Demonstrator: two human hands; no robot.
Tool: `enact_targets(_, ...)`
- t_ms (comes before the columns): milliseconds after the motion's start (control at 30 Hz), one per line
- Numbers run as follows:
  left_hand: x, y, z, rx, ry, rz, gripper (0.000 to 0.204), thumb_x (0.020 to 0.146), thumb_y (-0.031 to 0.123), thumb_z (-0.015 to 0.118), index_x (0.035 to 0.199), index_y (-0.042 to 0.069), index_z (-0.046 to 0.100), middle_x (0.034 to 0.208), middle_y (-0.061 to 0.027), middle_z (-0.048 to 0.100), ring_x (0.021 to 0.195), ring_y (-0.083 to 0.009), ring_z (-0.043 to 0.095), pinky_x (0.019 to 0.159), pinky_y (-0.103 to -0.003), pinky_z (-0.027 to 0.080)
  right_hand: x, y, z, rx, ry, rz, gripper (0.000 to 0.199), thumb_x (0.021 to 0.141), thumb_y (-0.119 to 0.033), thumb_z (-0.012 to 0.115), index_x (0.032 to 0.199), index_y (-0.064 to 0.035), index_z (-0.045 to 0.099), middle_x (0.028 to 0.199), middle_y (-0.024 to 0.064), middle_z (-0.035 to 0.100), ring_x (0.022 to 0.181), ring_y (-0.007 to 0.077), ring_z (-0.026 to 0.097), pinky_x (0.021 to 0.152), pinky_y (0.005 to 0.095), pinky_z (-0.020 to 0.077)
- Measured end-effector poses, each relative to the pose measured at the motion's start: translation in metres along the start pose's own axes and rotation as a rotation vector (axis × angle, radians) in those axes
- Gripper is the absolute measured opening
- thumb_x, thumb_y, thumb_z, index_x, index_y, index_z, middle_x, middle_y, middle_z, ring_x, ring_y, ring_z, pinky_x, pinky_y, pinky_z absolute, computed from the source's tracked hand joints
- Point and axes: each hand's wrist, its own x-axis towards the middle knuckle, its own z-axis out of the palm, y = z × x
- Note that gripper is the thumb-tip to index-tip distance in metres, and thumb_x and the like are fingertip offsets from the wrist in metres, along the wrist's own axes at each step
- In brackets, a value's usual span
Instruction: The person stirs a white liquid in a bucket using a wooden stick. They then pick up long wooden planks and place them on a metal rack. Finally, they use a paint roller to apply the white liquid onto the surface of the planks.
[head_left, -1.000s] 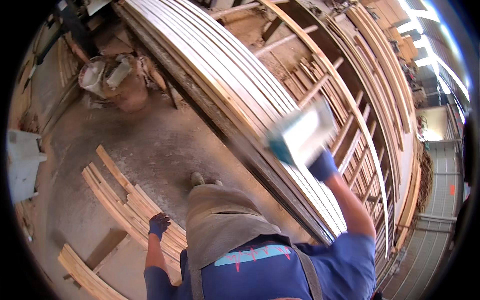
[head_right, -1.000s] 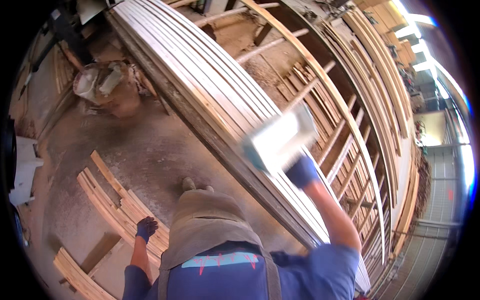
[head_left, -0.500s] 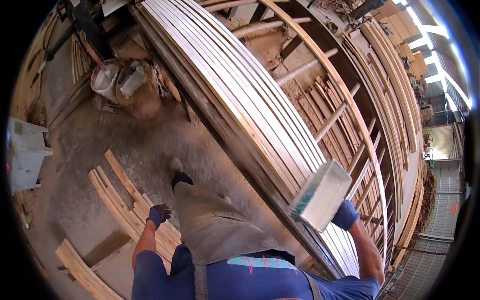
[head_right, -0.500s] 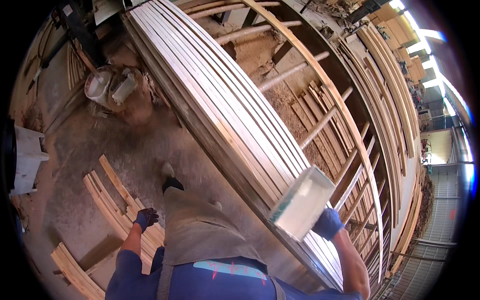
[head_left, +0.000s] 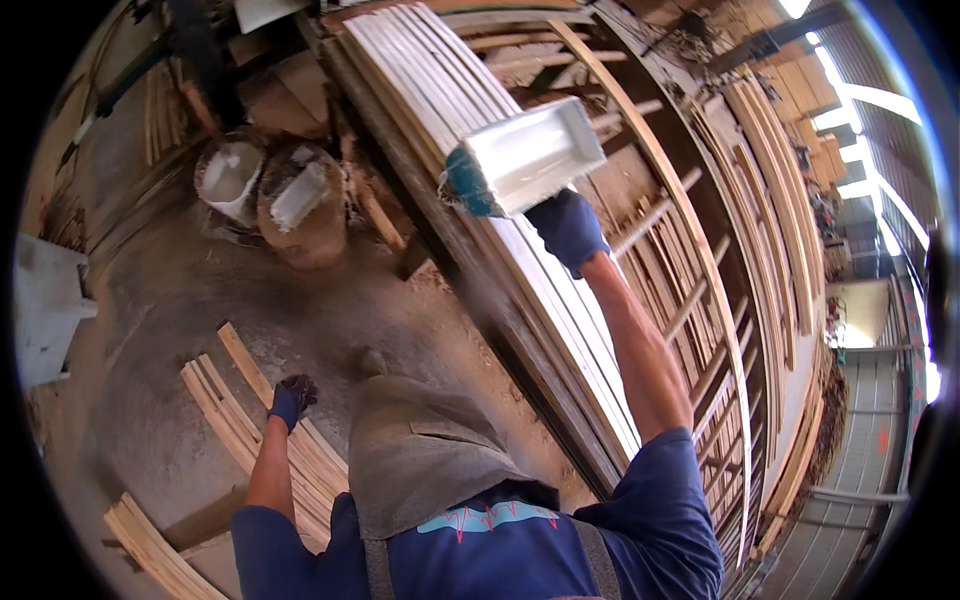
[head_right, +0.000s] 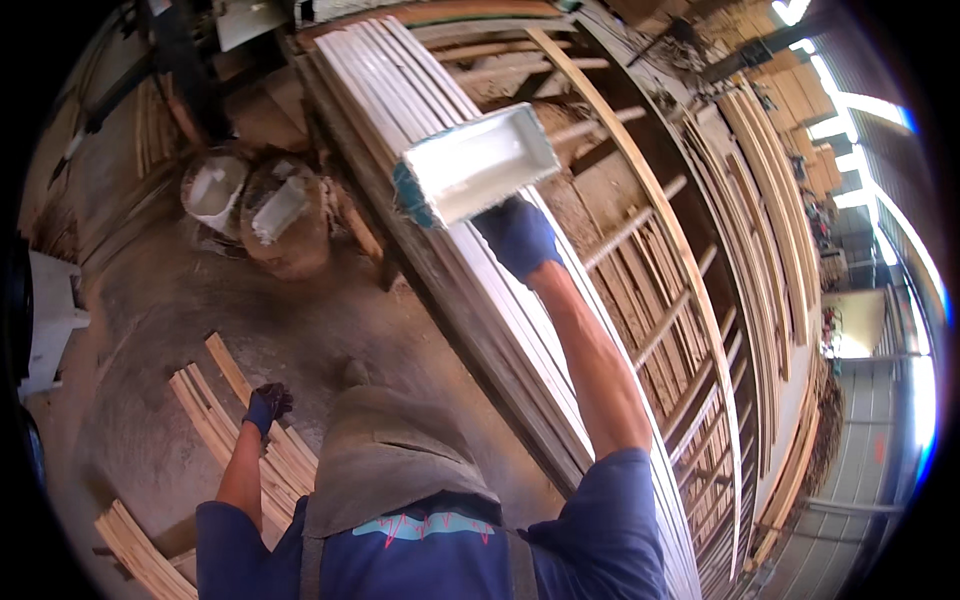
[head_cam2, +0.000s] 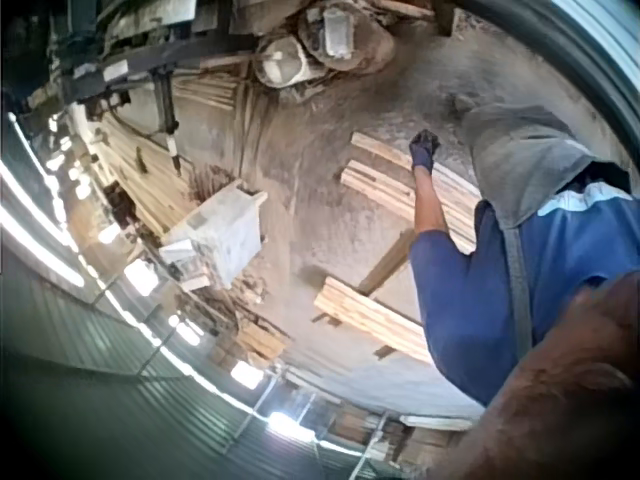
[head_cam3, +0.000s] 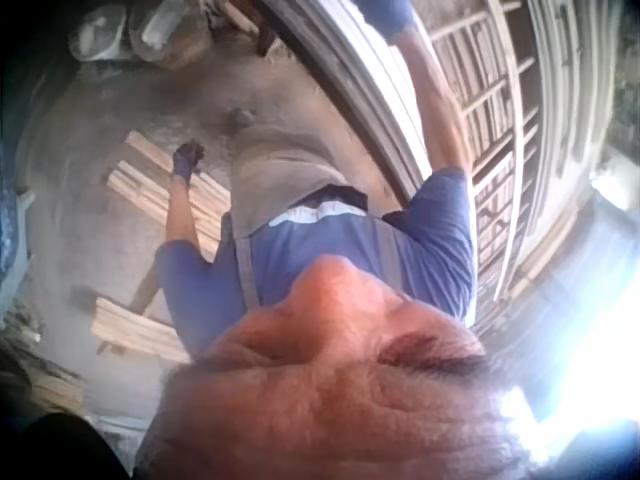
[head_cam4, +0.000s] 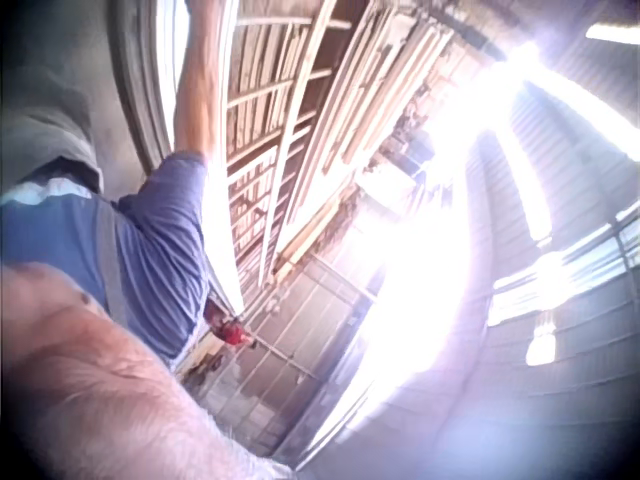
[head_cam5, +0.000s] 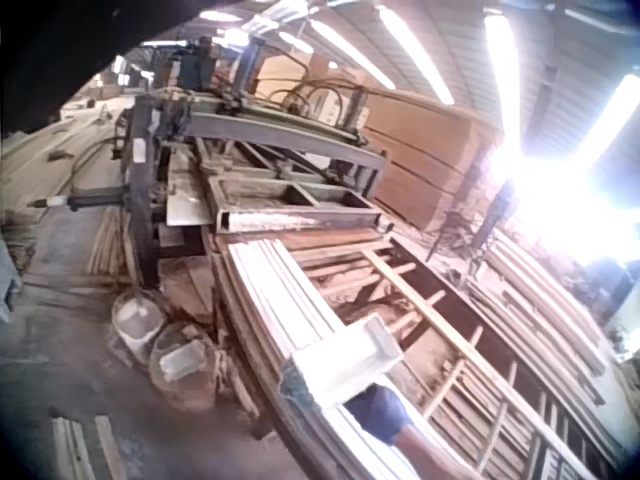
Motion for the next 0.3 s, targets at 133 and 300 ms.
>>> enact_targets(133, 0.021, 0.014, -0.073, -0.218, -0.343, 0.146, 0.038, 0.095, 0.023, 0.041, 0.123, 0.001, 0.053, 0.113, -0.0259, 0.065, 0.091, -0.0447, 0.065, 0.081, -0.054, 0.055, 0.022, -0.027, 0.012, 0.032, 0.005, -0.289, 0.03, 0.091, -0.03, 0.058, 0.093, -0.0029, 0.07, 0.078, 0.0246, 0.067, 0.075, 0.0433, 0.065, 0.066, 0.049, 0.0517)
enact_targets(300, -0.013, 0.007, -0.079, -0.109, 0.087, 0.02, 0.055, 0.09, 0.045, 0.061, 0.128, 0.006, 0.053, 0.128, -0.0191, 0.061, 0.104, -0.0399, 0.064, 0.089, -0.058, 0.051, 0.039, -0.095, 0.044, 0.361, -0.123, -0.381, 0.017, 0.087, -0.009, 0.064, 0.101, -0.0014, 0.07, 0.088, 0.0118, 0.074, 0.086, 0.0186, 0.068, 0.074, 0.0344, 0.0529)
